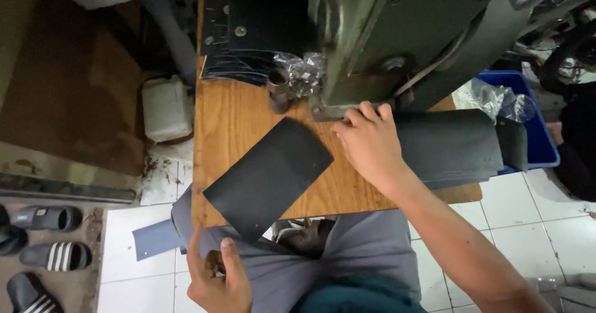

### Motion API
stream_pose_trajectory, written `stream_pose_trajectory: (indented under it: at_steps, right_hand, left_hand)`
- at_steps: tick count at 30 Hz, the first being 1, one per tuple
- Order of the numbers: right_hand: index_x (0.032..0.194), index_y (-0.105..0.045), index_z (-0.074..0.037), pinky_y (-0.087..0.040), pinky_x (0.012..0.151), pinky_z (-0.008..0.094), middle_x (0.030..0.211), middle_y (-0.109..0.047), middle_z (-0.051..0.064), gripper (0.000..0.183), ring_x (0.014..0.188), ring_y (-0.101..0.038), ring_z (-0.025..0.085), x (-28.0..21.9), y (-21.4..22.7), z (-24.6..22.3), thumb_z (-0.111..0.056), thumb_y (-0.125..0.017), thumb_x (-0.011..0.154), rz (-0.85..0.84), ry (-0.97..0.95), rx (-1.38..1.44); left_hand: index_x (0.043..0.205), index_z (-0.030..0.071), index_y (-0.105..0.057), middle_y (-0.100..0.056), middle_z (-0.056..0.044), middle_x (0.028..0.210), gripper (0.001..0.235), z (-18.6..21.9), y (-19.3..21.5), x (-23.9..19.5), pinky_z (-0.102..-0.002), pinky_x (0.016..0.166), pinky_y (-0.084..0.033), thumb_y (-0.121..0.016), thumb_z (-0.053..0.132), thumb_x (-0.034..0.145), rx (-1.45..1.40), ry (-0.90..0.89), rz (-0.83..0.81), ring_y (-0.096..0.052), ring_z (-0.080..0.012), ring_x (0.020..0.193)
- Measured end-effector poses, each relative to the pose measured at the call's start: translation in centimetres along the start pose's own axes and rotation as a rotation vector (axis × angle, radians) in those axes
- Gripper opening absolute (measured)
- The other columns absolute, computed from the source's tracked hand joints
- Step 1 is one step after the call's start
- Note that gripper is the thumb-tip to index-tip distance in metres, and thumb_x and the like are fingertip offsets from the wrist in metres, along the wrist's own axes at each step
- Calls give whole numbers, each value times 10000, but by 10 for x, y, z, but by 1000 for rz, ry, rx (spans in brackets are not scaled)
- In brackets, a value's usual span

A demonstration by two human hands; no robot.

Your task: The person sits at a wooden workbench and attaches snap fasteners to leather pieces. They align a snap component on a blue leather piece, hammer it with a mallet, then fit and press mating snap parts onto black leather pieces by hand, working on one piece at a time.

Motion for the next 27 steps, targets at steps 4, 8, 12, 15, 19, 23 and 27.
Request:
stream_pose_trajectory:
  at_steps: [4,8,12,15,19,23,27]
  right_hand:
    - [973,-731,-185,-309,898,400,936,-639,20,201,962,-492,223,-4,-14,5,-179,-725,772,-121,32,-32]
    - [1025,-743,-190,-330,907,381,933,-663,-17,165,944,-523,211,-4,-15,11,-166,-692,869,-127,30,56]
    - [1050,-738,-171,-326,913,375,988,-715,-28,204,955,-537,214,-4,-20,16,-138,-657,866,-212,37,64]
    - [956,-763,-162,-342,899,365,980,-729,-39,107,942,-556,202,0,-13,18,-212,-679,911,-149,45,70]
    - [933,-770,-178,-329,915,365,938,-583,-29,112,952,-493,202,-1,5,20,-240,-678,946,-78,39,137]
    - [968,-734,-49,-473,854,332,1011,-684,32,82,905,-622,203,1,42,17,-74,-723,891,-50,-200,674]
    - [1068,-742,-52,-272,376,214,713,-714,22,178,417,-374,56,-25,30,14,-156,-700,931,-142,-375,1044]
  left_hand:
    - [1306,-104,-602,-639,-140,601,398,-3,5,1,-231,416,-411,-652,-28,918,-2,29,-4,-552,-155,420]
    - [1158,-59,-688,-669,-107,616,267,5,0,1,-222,458,-446,-656,14,903,-58,-19,-51,-617,-154,464]
    - [1081,-33,-733,-702,-106,637,210,10,-10,-1,-222,493,-471,-673,-9,881,-106,-3,-102,-639,-135,490]
    - [1053,11,-755,-732,-78,643,210,16,-12,-3,-202,451,-459,-676,7,859,-58,-65,-126,-669,-116,475]
    - [1022,8,-754,-717,-58,621,196,22,-15,-6,-190,465,-433,-672,-15,846,-113,-111,-119,-635,-95,472]
    - [1001,2,-764,-712,-51,604,197,26,-19,-7,-198,465,-443,-666,-8,830,-100,-83,-136,-623,-96,464]
    - [1002,21,-771,-787,-66,737,192,38,-29,-7,-201,457,-461,-707,22,821,-109,-137,-197,-689,-95,492]
Point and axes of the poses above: each hand's wrist, its own x-axis towards the middle knuckle, its own y-axis out of the back of the hand, z = x × y, the point moved 5 cm from there along x, towards the middle knuckle
